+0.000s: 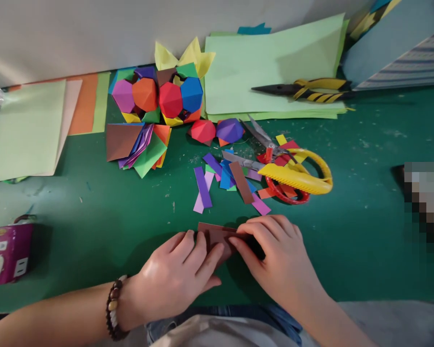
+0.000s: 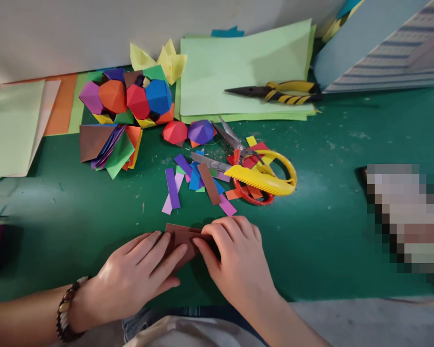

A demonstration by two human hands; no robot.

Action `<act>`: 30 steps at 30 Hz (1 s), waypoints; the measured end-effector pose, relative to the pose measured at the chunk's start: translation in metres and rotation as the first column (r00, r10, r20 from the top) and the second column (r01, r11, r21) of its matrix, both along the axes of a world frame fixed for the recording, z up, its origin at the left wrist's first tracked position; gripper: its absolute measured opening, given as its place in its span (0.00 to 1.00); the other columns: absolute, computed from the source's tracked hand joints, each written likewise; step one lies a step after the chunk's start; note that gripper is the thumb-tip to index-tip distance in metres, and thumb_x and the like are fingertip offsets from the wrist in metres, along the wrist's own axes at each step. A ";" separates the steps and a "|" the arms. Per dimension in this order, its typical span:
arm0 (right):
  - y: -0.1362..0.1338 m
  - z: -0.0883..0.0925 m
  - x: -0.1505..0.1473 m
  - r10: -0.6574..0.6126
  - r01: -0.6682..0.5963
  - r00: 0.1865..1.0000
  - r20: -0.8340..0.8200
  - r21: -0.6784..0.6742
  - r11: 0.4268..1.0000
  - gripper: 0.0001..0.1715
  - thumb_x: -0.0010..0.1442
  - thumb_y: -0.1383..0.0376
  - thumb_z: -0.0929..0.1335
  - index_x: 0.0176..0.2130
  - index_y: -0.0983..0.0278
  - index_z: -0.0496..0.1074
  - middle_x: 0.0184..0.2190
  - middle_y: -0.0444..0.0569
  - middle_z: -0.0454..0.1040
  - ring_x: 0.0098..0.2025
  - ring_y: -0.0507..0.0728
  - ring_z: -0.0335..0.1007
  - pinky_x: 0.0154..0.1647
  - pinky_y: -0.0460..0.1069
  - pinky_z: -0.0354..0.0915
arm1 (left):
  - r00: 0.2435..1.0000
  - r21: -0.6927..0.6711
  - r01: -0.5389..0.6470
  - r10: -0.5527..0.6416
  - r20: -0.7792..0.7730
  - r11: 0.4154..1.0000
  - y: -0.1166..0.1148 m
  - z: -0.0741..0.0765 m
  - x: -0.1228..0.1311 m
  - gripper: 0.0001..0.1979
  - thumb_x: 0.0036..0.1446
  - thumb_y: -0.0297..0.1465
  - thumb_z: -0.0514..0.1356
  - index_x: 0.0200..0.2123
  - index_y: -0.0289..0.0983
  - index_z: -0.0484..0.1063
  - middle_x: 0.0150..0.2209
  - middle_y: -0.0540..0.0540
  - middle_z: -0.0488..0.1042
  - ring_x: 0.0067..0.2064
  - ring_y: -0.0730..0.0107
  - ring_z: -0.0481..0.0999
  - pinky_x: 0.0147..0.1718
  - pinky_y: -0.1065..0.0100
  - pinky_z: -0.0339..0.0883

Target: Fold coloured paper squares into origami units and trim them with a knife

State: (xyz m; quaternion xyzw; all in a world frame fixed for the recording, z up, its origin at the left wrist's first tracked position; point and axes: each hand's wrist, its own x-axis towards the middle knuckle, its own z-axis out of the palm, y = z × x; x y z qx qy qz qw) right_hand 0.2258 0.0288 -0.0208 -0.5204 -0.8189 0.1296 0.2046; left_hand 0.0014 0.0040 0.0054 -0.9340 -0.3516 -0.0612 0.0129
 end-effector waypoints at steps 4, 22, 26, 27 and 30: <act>0.001 0.003 -0.004 -0.022 0.023 1.000 0.019 -0.014 1.000 0.08 0.65 0.62 0.65 0.33 0.61 0.68 0.31 0.48 0.72 0.37 0.59 0.64 0.37 0.53 0.55 | 0.998 0.052 0.058 -0.059 0.005 0.997 0.005 0.000 -0.002 0.24 0.66 0.39 0.55 0.60 0.33 0.66 0.46 0.38 0.79 0.46 0.58 0.77 0.45 0.60 0.72; 0.012 0.009 -0.008 0.003 -0.001 0.998 0.057 -0.047 0.999 0.12 0.66 0.62 0.64 0.30 0.62 0.68 0.28 0.47 0.71 0.34 0.57 0.64 0.35 0.52 0.52 | 0.996 -0.077 0.052 -0.045 0.081 0.996 0.016 0.000 -0.002 0.17 0.66 0.32 0.53 0.53 0.31 0.72 0.42 0.43 0.78 0.40 0.64 0.75 0.38 0.63 0.70; 0.012 0.009 -0.008 -0.013 0.017 0.997 0.074 -0.052 0.999 0.14 0.67 0.62 0.63 0.29 0.62 0.68 0.28 0.48 0.72 0.34 0.57 0.64 0.34 0.52 0.53 | 0.996 -0.080 0.062 -0.056 0.074 0.995 0.017 0.000 -0.004 0.18 0.66 0.34 0.53 0.54 0.31 0.72 0.43 0.43 0.78 0.42 0.63 0.75 0.41 0.63 0.70; 0.012 0.009 -0.009 -0.015 0.019 0.997 0.077 -0.053 0.998 0.15 0.67 0.62 0.62 0.29 0.62 0.68 0.28 0.48 0.72 0.34 0.57 0.64 0.34 0.52 0.53 | 0.995 -0.077 0.070 -0.064 0.078 0.995 0.018 0.001 -0.004 0.18 0.67 0.34 0.53 0.54 0.31 0.71 0.43 0.43 0.78 0.42 0.63 0.75 0.41 0.63 0.69; 0.012 0.009 -0.009 -0.010 0.014 0.997 0.076 -0.057 0.998 0.14 0.67 0.62 0.62 0.29 0.62 0.68 0.28 0.47 0.71 0.34 0.57 0.64 0.34 0.52 0.53 | 0.994 -0.082 0.081 -0.074 0.084 0.993 0.020 0.003 -0.005 0.18 0.67 0.34 0.53 0.54 0.31 0.71 0.42 0.44 0.79 0.41 0.64 0.75 0.40 0.63 0.70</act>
